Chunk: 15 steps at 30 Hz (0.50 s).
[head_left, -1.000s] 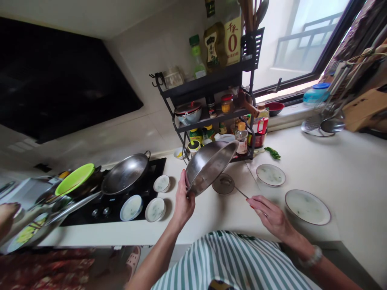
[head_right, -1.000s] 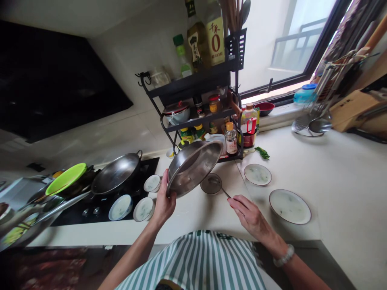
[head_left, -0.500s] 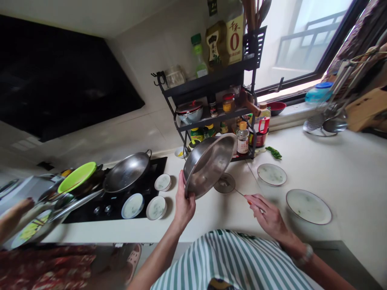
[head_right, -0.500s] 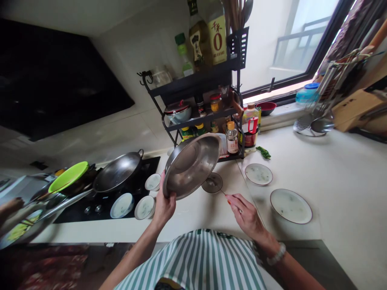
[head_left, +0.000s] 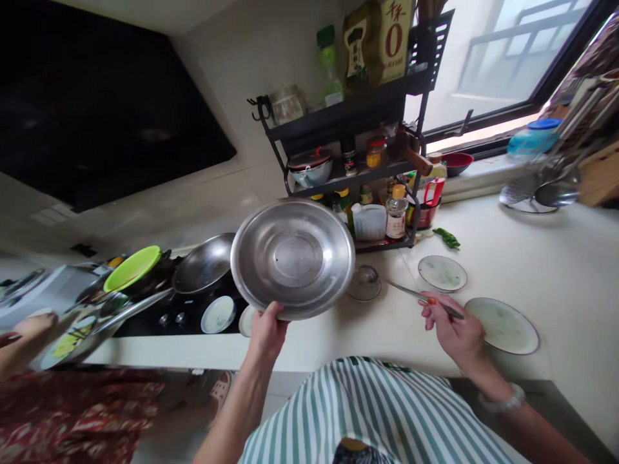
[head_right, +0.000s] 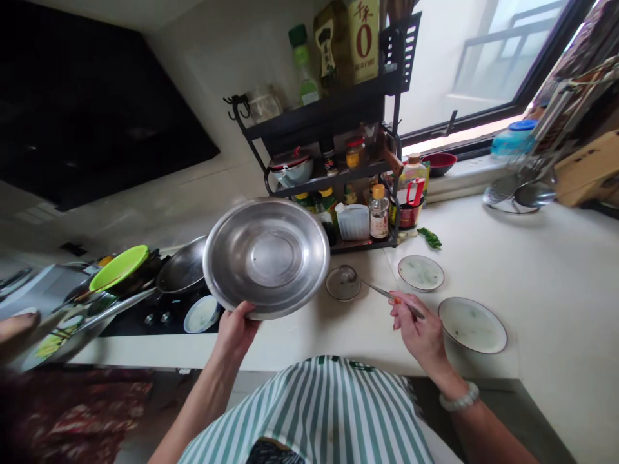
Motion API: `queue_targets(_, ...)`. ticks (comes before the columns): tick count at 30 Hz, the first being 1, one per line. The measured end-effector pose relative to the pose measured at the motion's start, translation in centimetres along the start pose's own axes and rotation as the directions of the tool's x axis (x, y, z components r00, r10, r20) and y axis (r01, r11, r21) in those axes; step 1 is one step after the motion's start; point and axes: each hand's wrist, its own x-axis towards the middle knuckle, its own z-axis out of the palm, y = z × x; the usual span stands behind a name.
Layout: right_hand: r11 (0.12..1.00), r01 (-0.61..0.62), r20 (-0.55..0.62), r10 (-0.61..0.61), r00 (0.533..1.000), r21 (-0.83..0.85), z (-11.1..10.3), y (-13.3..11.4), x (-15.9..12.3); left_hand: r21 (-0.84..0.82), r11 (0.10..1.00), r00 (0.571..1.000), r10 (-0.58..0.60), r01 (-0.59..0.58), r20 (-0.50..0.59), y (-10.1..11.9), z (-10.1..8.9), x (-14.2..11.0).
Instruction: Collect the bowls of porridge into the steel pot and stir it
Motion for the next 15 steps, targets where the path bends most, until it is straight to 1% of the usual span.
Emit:
queue_targets(2, 0.996, -0.078, -0.035, 0.08, 0.996, 0.049, 0.2, 0.1, 0.2, -0.083, 0.996, 0.997, -0.042, 0.036, -0.069, 1.3, -1.0, 0.1)
queue_targets(4, 0.98, -0.167, -0.072, 0.175, 0.982, 0.108, 0.4, 0.0, 0.5, -0.128, 0.99, 0.99, -0.081, 0.066, -0.116, 2.2, -2.3, 0.4)
queue_targets(7, 0.933, -0.282, -0.143, 0.318, 0.937, 0.224, 0.7, -0.1, 1.0, -0.133, 0.986, 0.976, -0.12, 0.097, -0.181, 2.1, -4.3, 0.7)
queue_targets(9, 0.89, -0.335, -0.184, 0.401, 0.897, 0.309, 0.9, 0.0, 1.3, -0.114, 0.986, 0.966, -0.142, 0.12, -0.215, 1.2, -5.5, 0.7)
queue_targets(11, 0.851, -0.369, -0.2, 0.463, 0.864, 0.374, 1.1, 0.2, 1.5, -0.096, 0.983, 0.955, -0.177, 0.159, -0.237, -0.3, -6.4, 0.6)
queue_targets(13, 0.827, -0.388, -0.194, 0.493, 0.848, 0.406, 1.1, 0.3, 1.7, -0.092, 0.974, 0.943, -0.224, 0.207, -0.246, -1.8, -7.0, 0.4)
queue_targets(15, 0.823, -0.395, -0.187, 0.499, 0.846, 0.409, 1.1, 0.2, 1.8, -0.096, 0.963, 0.93, -0.269, 0.252, -0.249, -3.3, -7.5, 0.2)
